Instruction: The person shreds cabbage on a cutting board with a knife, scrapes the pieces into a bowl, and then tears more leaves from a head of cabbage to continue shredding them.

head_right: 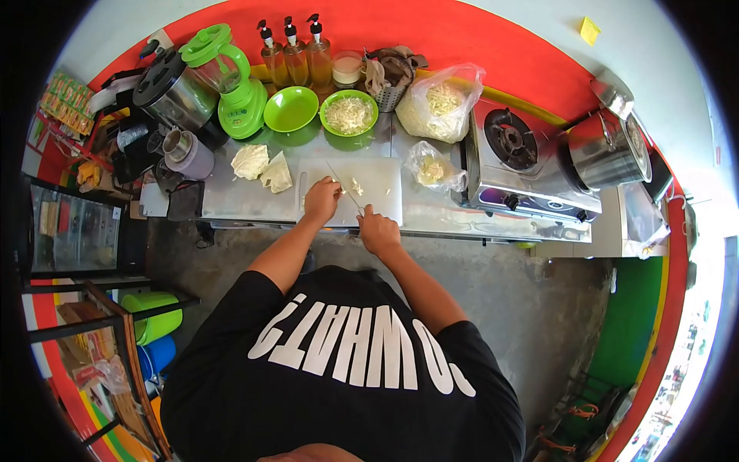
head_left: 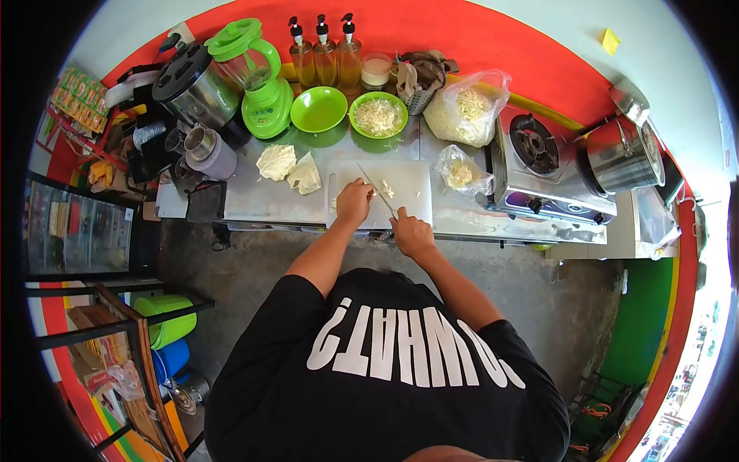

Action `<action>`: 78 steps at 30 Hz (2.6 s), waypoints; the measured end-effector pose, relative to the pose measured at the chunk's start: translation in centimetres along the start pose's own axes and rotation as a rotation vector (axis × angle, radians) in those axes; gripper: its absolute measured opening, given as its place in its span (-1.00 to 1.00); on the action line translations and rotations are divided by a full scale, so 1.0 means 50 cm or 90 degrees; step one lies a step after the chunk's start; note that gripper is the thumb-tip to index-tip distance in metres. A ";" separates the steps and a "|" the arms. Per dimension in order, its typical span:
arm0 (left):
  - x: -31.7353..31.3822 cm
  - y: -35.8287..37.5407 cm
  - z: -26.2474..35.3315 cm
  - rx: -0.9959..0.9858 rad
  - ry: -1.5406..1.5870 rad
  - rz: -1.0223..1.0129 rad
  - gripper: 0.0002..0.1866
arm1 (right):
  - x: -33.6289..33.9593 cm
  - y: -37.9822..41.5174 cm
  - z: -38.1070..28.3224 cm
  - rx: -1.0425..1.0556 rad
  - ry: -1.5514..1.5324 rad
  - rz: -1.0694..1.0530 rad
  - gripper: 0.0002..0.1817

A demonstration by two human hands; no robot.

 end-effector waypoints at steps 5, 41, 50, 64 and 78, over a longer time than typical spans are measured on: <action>0.009 -0.001 0.000 -0.011 0.003 -0.018 -0.94 | -0.005 0.015 -0.037 -0.001 0.027 0.011 -0.63; 0.012 -0.020 -0.020 -0.099 -0.010 -0.078 -0.89 | -0.077 -0.025 -0.072 -0.077 0.078 -0.017 -0.82; 0.013 -0.020 -0.025 -0.078 -0.020 -0.091 -0.90 | -0.057 -0.013 -0.079 -0.062 0.072 -0.041 -0.78; 0.013 -0.010 -0.024 -0.105 -0.020 -0.042 -0.92 | -0.075 -0.022 -0.075 -0.061 0.077 -0.041 -0.76; 0.006 0.000 -0.011 -0.009 0.018 -0.011 -0.95 | -0.067 -0.035 -0.070 -0.030 0.105 -0.077 -0.73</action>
Point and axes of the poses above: each hand's wrist, its own y-axis away from the middle knuckle, its own x-axis out of the back of the hand, z = x × y, the point moved 3 cm from there along -y, towards the middle knuckle, and after that the axes turned 14 degrees about -x, right-handed, at the moved point
